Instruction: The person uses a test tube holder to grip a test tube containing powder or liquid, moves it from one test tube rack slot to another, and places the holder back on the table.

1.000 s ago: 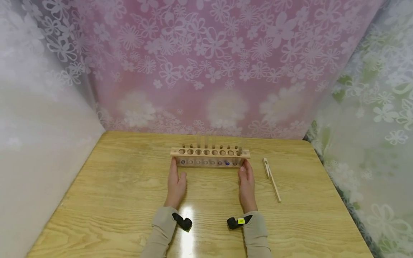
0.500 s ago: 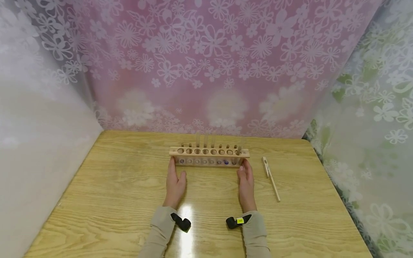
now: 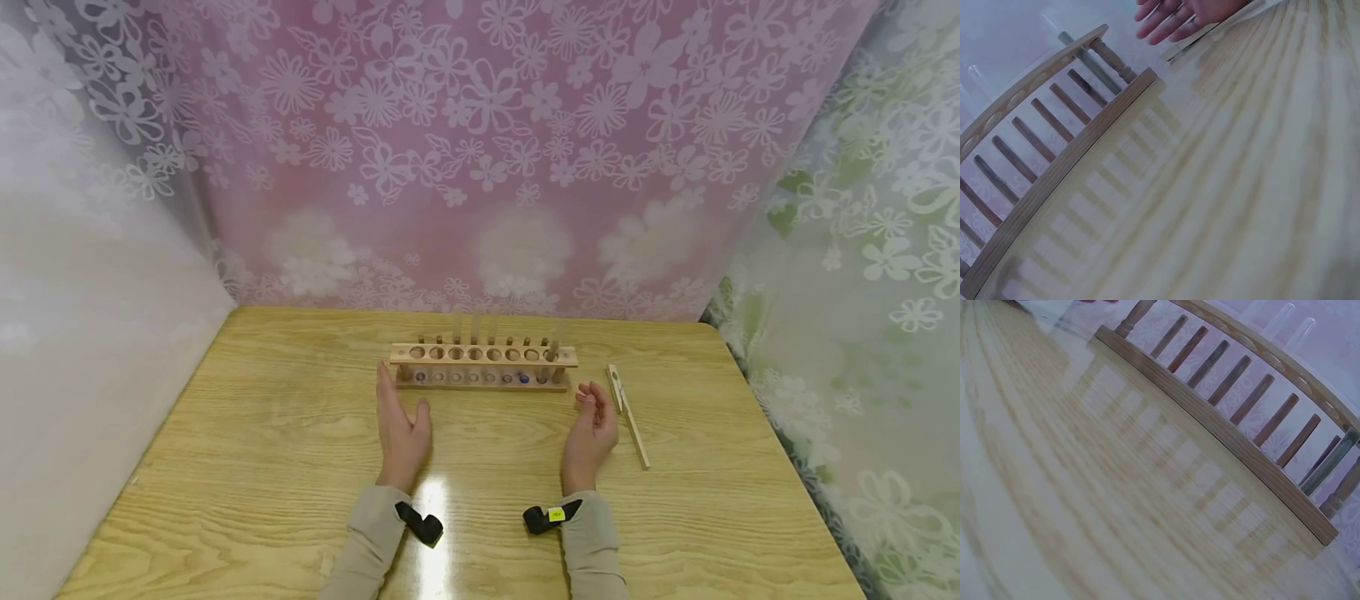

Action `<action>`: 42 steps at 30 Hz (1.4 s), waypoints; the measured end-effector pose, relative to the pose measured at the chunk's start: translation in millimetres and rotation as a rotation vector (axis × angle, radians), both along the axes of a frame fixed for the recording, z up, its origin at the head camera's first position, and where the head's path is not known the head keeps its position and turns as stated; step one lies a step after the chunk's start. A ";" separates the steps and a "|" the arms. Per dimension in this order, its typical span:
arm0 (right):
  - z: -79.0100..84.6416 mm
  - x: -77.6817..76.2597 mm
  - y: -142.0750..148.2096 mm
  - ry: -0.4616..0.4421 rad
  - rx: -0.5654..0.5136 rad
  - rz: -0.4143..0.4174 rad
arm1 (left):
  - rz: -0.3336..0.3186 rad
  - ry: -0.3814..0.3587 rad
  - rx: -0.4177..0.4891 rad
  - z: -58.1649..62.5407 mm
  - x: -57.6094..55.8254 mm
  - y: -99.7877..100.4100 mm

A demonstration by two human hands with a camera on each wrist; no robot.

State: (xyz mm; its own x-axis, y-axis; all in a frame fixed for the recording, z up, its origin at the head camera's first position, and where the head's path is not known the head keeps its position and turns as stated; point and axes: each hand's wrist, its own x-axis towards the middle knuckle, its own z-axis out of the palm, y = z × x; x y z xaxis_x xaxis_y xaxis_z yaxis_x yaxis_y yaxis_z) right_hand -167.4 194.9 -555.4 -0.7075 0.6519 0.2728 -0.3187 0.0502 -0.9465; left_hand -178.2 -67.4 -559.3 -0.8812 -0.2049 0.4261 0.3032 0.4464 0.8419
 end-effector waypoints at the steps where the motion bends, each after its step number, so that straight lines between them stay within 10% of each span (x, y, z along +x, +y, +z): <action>1: 0.0 0.4 0.1 0.004 0.026 -0.039 | 0.021 0.031 -0.033 -0.4 0.2 0.3; 21: 2.1 -0.8 27.0 0.017 0.548 -0.198 | 0.094 0.262 -0.221 13.6 -5.9 -4.3; 34: 11.7 2.1 69.9 -0.580 0.676 -0.221 | 0.001 0.345 -0.479 37.9 -18.5 -23.6; 42: 12.2 3.3 74.5 -0.698 0.721 -0.178 | -0.083 0.225 -0.540 36.3 -18.6 -27.4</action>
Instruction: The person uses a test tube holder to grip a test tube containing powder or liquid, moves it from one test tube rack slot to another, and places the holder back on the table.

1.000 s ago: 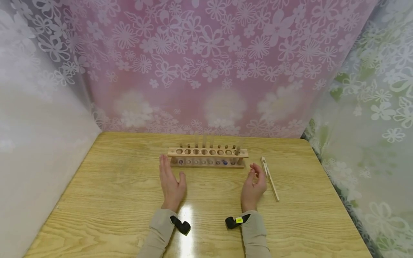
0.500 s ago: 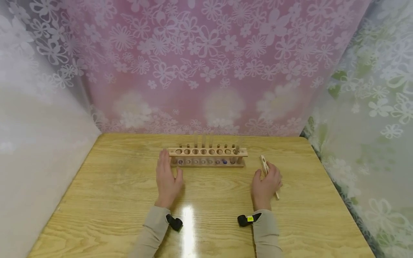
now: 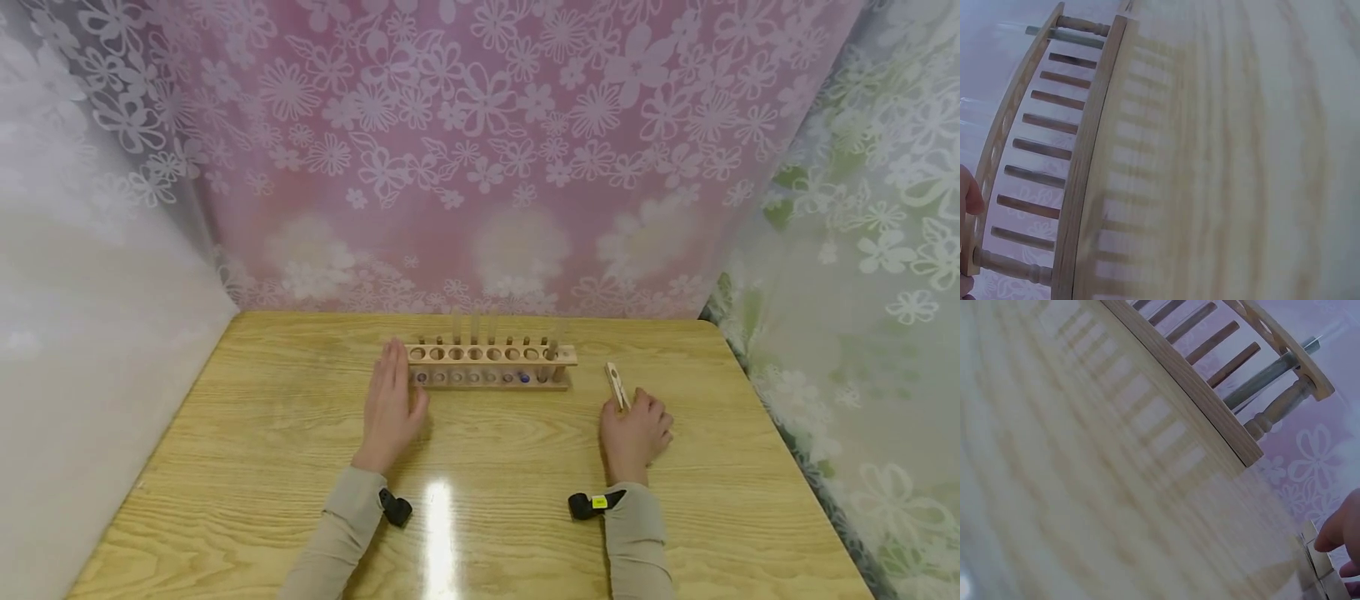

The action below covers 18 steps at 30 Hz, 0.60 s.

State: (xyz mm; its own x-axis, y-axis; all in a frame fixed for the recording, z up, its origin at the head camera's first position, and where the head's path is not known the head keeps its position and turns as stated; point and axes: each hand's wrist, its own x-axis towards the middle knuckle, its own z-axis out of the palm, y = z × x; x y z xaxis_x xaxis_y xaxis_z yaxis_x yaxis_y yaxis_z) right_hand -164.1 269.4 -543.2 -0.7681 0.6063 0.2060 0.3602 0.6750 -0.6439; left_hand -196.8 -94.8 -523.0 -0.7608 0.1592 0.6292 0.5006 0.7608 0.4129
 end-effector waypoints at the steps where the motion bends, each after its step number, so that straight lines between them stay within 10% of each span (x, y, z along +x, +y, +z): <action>1: -0.9 -0.3 0.6 -0.009 0.010 -0.005 | -0.002 -0.005 -0.005 -0.8 0.2 0.1; 18: -6.8 -1.6 6.9 -0.029 0.022 -0.005 | 0.066 0.034 -0.179 -1.2 -6.9 -1.3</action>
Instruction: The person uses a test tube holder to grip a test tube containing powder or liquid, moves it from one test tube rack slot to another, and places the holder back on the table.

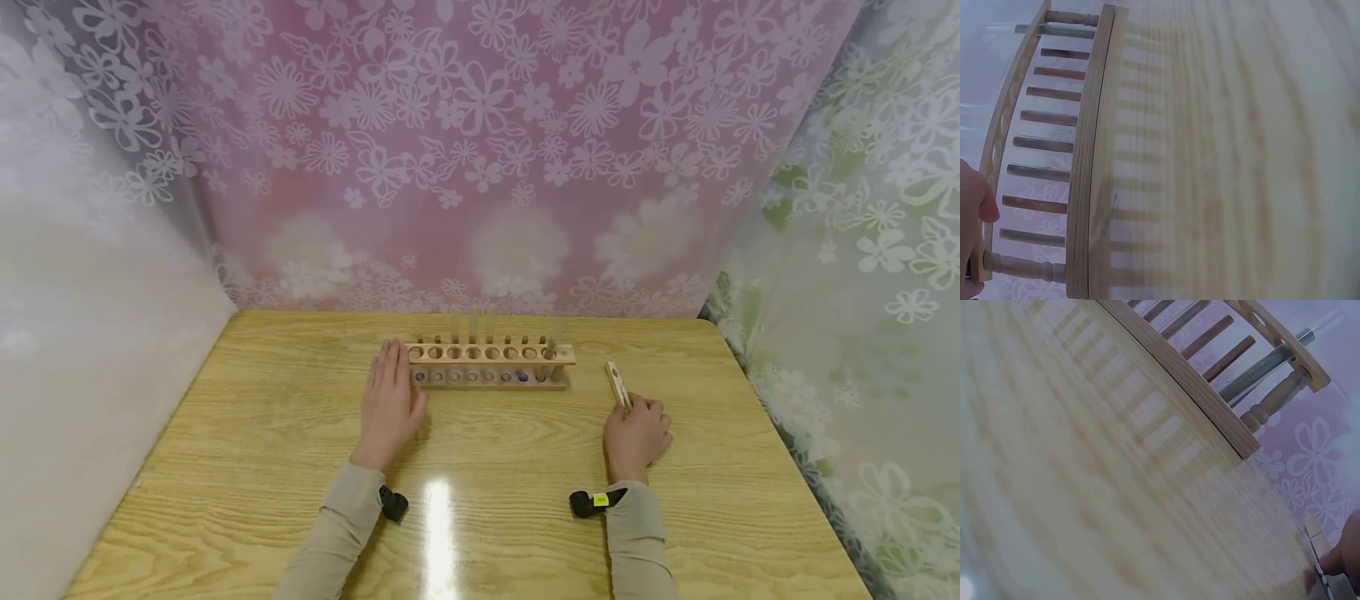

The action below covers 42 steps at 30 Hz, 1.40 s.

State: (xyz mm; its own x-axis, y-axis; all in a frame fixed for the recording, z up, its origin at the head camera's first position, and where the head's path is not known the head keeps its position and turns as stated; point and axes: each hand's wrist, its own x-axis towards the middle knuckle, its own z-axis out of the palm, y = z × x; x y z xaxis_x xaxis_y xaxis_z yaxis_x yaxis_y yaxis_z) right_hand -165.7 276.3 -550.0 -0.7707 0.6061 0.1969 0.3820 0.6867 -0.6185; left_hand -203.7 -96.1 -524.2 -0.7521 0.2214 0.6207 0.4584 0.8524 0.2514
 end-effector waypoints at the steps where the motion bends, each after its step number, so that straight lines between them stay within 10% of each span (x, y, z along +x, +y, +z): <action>1: 0.4 0.0 -0.1 0.002 0.002 0.002 | 0.003 -0.002 -0.009 0.1 -0.4 -0.1; 42: 43.3 -10.9 -1.9 0.091 -0.172 0.295 | -0.009 -0.111 -0.157 17.4 5.1 -2.9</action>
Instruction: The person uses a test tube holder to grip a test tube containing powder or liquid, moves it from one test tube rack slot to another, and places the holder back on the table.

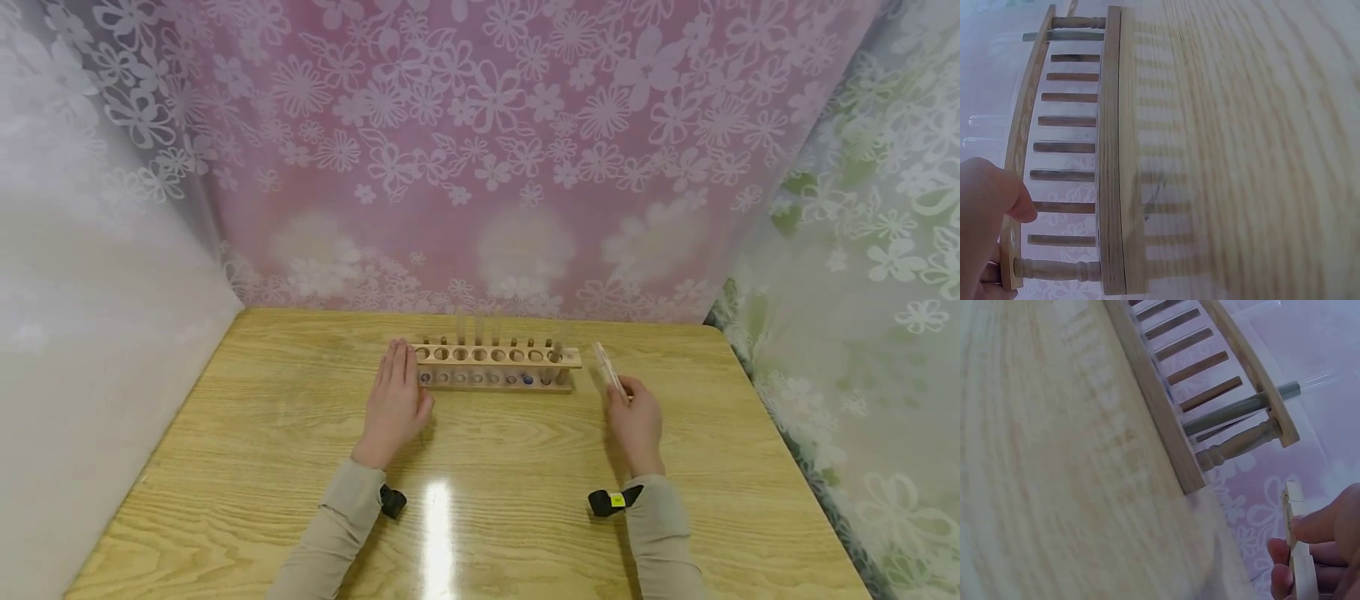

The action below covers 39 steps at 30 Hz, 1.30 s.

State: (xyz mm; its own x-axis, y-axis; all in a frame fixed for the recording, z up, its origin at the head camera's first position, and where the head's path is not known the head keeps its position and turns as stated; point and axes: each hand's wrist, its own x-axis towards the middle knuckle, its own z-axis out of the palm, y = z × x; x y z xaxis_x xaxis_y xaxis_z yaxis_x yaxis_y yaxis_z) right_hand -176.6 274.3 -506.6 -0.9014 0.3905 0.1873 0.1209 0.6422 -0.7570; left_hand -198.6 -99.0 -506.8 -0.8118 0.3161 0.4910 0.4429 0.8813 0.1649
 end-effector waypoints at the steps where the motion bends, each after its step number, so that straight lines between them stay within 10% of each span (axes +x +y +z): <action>1: 2.0 -1.3 0.6 -0.003 -0.002 0.007 | -0.002 0.003 0.001 0.4 0.1 -0.1; 39: 102.1 -2.8 10.6 -0.023 0.184 0.328 | 0.019 -0.096 -0.017 1.3 -1.9 1.4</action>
State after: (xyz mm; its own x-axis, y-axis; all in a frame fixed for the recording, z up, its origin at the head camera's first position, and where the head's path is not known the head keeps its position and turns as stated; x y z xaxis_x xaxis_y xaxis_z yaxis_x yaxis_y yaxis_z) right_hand -179.4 284.9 -404.5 -0.9777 0.0419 0.2060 -0.0985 0.7745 -0.6248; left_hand -200.5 -97.6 -505.5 -0.8606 0.3081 0.4055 0.4092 0.8923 0.1905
